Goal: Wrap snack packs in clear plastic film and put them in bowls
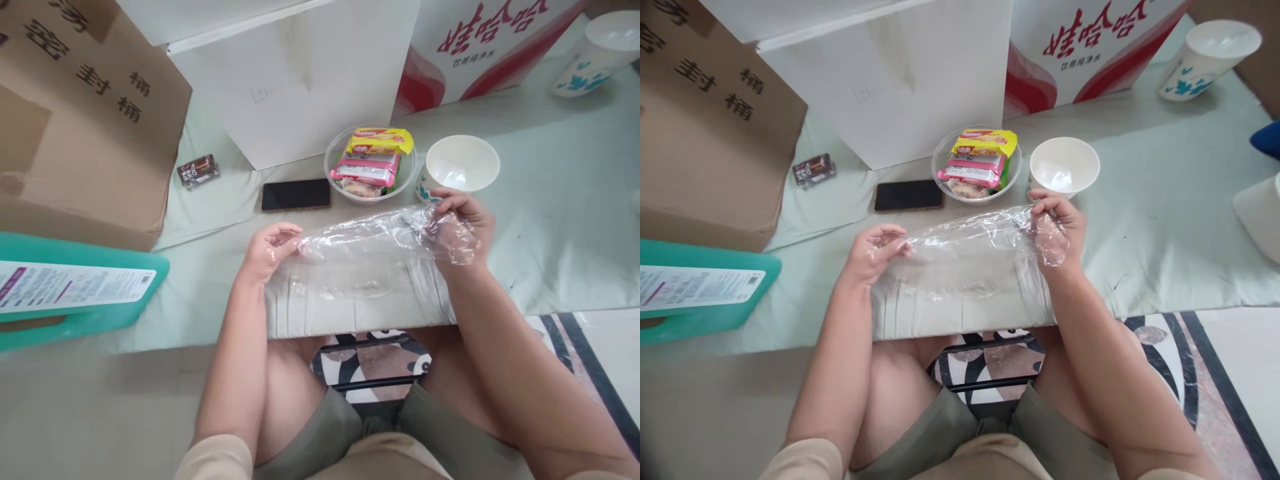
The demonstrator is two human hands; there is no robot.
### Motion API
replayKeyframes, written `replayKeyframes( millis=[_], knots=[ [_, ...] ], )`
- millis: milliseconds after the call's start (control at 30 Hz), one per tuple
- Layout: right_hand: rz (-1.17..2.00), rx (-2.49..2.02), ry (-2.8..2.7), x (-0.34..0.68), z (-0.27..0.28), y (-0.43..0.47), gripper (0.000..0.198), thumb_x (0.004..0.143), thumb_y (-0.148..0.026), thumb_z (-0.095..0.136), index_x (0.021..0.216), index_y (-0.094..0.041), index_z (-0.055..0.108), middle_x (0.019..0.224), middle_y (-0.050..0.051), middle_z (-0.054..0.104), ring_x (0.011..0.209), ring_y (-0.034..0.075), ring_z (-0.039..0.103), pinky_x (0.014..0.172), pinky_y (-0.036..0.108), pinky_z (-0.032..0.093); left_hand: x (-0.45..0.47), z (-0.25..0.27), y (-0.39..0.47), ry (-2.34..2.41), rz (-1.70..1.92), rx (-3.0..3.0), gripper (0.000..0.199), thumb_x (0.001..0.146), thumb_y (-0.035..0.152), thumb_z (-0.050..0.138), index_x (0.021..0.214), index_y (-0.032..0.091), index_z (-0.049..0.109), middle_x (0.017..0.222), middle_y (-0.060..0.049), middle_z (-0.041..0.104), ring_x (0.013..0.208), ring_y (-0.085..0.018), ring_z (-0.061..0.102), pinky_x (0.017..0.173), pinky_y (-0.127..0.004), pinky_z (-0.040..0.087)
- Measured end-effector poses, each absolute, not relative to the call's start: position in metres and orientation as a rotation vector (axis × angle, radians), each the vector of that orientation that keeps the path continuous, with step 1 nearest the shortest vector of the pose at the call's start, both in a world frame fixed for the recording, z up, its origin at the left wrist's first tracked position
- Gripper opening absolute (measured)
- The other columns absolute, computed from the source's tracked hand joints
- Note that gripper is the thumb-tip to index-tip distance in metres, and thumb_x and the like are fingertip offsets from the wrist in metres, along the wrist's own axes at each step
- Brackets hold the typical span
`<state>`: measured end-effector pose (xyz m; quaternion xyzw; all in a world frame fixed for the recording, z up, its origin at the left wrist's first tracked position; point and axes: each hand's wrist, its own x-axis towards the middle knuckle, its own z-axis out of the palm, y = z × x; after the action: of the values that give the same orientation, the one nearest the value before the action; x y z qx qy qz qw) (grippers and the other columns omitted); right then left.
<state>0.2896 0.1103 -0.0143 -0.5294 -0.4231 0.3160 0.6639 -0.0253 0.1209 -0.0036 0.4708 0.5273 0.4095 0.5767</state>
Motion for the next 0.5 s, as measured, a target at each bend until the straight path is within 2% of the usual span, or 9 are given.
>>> replayKeyframes(
  millis=[67,100,167,233,267,400,500],
  knots=[
    [0.748,-1.203,-0.982,0.293,-0.018,0.111,0.013,0.075,-0.029,0.073,0.085,-0.026,0.066,0.105,0.001,0.07,0.051,0.007,0.048,0.048,0.026,0.039,-0.025,-0.004,0.123,1.178,1.064,1.112,0.034,0.057,0.037,0.094,0.078,0.018,0.075,0.076,-0.003,0.078,0.061,-0.015,0.07,0.064,-0.027,0.058],
    [0.788,-1.217,-1.012,0.294,-0.02,0.111,0.022,0.075,-0.031,0.074,0.096,-0.029,0.067,0.108,0.001,0.069,0.053,0.008,0.05,0.051,0.028,0.042,-0.025,-0.005,0.124,1.168,1.1,1.108,0.033,0.056,0.035,0.094,0.075,0.018,0.074,0.08,-0.004,0.078,0.064,-0.015,0.071,0.067,-0.028,0.058],
    [0.824,-1.236,-1.108,0.296,-0.021,0.111,0.032,0.074,-0.031,0.077,0.104,-0.03,0.066,0.11,0.002,0.069,0.069,0.014,0.061,0.061,0.031,0.049,-0.026,-0.007,0.126,1.171,1.152,1.08,0.03,0.055,0.033,0.095,0.069,0.017,0.074,0.085,-0.006,0.079,0.069,-0.014,0.071,0.072,-0.029,0.058],
    [0.775,-1.215,-1.167,0.297,-0.022,0.109,0.021,0.073,-0.029,0.079,0.09,-0.027,0.067,0.108,0.004,0.068,0.091,0.019,0.066,0.073,0.033,0.052,-0.028,-0.008,0.128,1.164,1.196,1.027,0.03,0.053,0.031,0.096,0.065,0.017,0.073,0.09,-0.007,0.079,0.071,-0.014,0.071,0.073,-0.028,0.057],
    [0.754,-1.193,-1.167,0.297,-0.021,0.109,0.019,0.073,-0.03,0.079,0.086,-0.026,0.066,0.109,0.004,0.068,0.096,0.02,0.066,0.076,0.034,0.052,-0.029,-0.008,0.128,1.152,1.218,0.993,0.03,0.052,0.03,0.096,0.064,0.017,0.072,0.092,-0.007,0.079,0.072,-0.014,0.071,0.073,-0.027,0.057],
    [0.912,-1.225,-1.196,0.296,-0.016,0.107,0.033,0.069,-0.033,0.081,0.098,-0.029,0.066,0.115,0.003,0.068,0.085,0.018,0.067,0.073,0.035,0.055,-0.031,-0.005,0.13,1.107,1.246,0.885,0.032,0.049,0.026,0.097,0.06,0.017,0.068,0.103,-0.005,0.078,0.078,-0.013,0.073,0.076,-0.026,0.058],
    [0.921,-1.281,-1.211,0.294,-0.011,0.107,0.016,0.069,-0.03,0.077,0.076,-0.024,0.065,0.107,0.006,0.07,0.101,0.025,0.068,0.072,0.035,0.056,-0.032,-0.003,0.13,1.176,1.135,0.887,0.032,0.05,0.026,0.096,0.063,0.016,0.068,0.113,-0.007,0.075,0.082,-0.015,0.074,0.074,-0.027,0.059]
  ],
)
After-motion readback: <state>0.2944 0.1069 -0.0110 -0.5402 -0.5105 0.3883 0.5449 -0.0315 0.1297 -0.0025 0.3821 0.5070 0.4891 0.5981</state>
